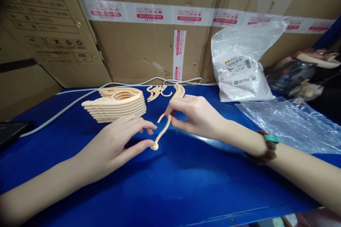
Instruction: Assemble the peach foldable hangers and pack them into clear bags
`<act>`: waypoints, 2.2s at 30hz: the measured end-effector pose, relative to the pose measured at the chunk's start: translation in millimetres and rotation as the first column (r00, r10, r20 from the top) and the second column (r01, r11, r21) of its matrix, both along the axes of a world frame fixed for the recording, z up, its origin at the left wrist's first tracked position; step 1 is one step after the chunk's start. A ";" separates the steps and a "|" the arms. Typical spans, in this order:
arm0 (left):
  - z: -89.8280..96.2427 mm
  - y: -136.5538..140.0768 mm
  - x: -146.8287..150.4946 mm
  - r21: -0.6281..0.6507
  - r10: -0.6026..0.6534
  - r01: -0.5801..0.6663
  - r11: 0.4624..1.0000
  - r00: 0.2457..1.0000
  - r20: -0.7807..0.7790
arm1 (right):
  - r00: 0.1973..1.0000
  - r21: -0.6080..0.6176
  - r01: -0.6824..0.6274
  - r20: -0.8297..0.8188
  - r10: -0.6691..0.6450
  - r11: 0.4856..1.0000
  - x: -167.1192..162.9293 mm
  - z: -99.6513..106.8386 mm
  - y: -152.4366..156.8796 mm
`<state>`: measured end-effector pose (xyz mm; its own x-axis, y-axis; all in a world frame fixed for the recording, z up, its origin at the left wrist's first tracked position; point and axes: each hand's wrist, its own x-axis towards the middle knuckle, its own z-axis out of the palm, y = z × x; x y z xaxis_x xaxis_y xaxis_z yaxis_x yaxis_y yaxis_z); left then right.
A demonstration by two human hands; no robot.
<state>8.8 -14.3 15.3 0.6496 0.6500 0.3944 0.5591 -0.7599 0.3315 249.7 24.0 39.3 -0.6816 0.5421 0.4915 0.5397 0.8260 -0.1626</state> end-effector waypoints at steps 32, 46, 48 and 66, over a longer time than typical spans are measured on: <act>2.3 2.4 4.3 -0.495 0.100 -0.051 0.867 0.992 0.072 | 0.734 0.523 -0.042 0.595 -0.329 0.851 6.6 -6.7 108.3; 0.8 1.4 3.2 -0.468 0.127 -0.072 0.881 0.988 0.088 | 0.765 0.485 0.090 0.525 -0.372 0.870 33.7 -8.2 104.1; 0.5 1.5 3.2 -0.464 0.127 -0.072 0.883 0.988 0.088 | 0.766 0.471 0.084 0.533 -0.359 0.878 35.2 -12.0 111.6; 2.0 1.6 2.8 -0.434 0.129 -0.070 0.898 0.986 0.108 | 0.886 0.354 -0.031 0.443 -0.139 0.935 23.3 -18.4 65.0</act>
